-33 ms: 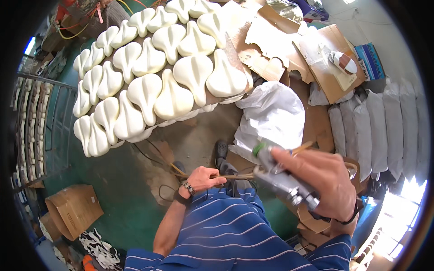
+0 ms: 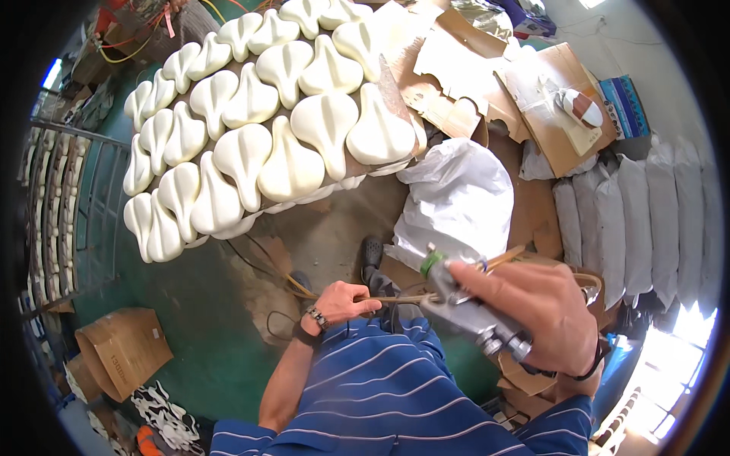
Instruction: The person repeatedly picks up trays of white foam parts, sprays them with a handheld spray gun, and places them onto a metal rack. The person also handles cardboard boxes and a plastic bag during the process.
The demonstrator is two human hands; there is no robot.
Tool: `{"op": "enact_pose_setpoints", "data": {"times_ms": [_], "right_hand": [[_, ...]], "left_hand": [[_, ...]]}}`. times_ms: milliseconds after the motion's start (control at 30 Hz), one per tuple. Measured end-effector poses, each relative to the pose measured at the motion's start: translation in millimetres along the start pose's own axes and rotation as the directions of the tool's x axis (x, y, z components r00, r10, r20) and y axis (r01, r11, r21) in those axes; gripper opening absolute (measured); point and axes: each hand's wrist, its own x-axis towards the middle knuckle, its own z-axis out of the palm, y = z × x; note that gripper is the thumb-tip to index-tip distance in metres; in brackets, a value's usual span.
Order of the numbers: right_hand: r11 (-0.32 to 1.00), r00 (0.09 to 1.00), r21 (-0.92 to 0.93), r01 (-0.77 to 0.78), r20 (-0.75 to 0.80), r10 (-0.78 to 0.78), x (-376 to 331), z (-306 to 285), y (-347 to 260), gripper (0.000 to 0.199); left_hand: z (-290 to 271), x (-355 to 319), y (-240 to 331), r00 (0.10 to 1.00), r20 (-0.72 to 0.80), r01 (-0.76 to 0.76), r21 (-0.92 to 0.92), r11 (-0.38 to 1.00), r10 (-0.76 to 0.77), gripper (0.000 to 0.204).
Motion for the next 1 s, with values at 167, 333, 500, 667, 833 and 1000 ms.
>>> {"op": "enact_pose_setpoints", "data": {"times_ms": [167,333,500,667,833,1000], "right_hand": [[0.999,0.987,0.029,-0.02,-0.161,0.025,6.9,-12.2,23.8,0.065],[1.0,1.0,-0.01,-0.003,0.002,0.004,2.5,-20.4,36.4,0.062],[0.998,0.982,-0.009,0.057,-0.182,-0.058,10.2,-16.8,45.7,0.065],[0.999,0.993,-0.025,0.023,-0.116,-0.026,11.7,-14.7,42.8,0.065],[0.998,0.997,-0.06,0.036,-0.072,-0.04,14.3,-12.4,45.8,0.069],[0.999,0.985,-0.052,0.0,-0.17,-0.009,6.1,-4.5,50.1,0.072]], "left_hand": [[21.2,15.6,14.8,0.999,-0.041,0.032,0.011,0.999,-0.031,0.055],[20.9,14.8,23.9,0.998,-0.066,0.021,0.035,0.999,-0.019,0.055],[16.1,17.3,30.2,0.995,-0.083,0.064,0.068,0.996,-0.058,0.056],[19.6,15.9,25.3,0.995,-0.087,0.062,0.074,0.995,-0.056,0.055],[21.1,14.2,25.1,0.993,-0.085,0.09,0.085,0.992,-0.083,0.055],[19.8,14.0,26.8,0.994,-0.072,0.088,0.095,0.992,-0.082,0.055]]}}
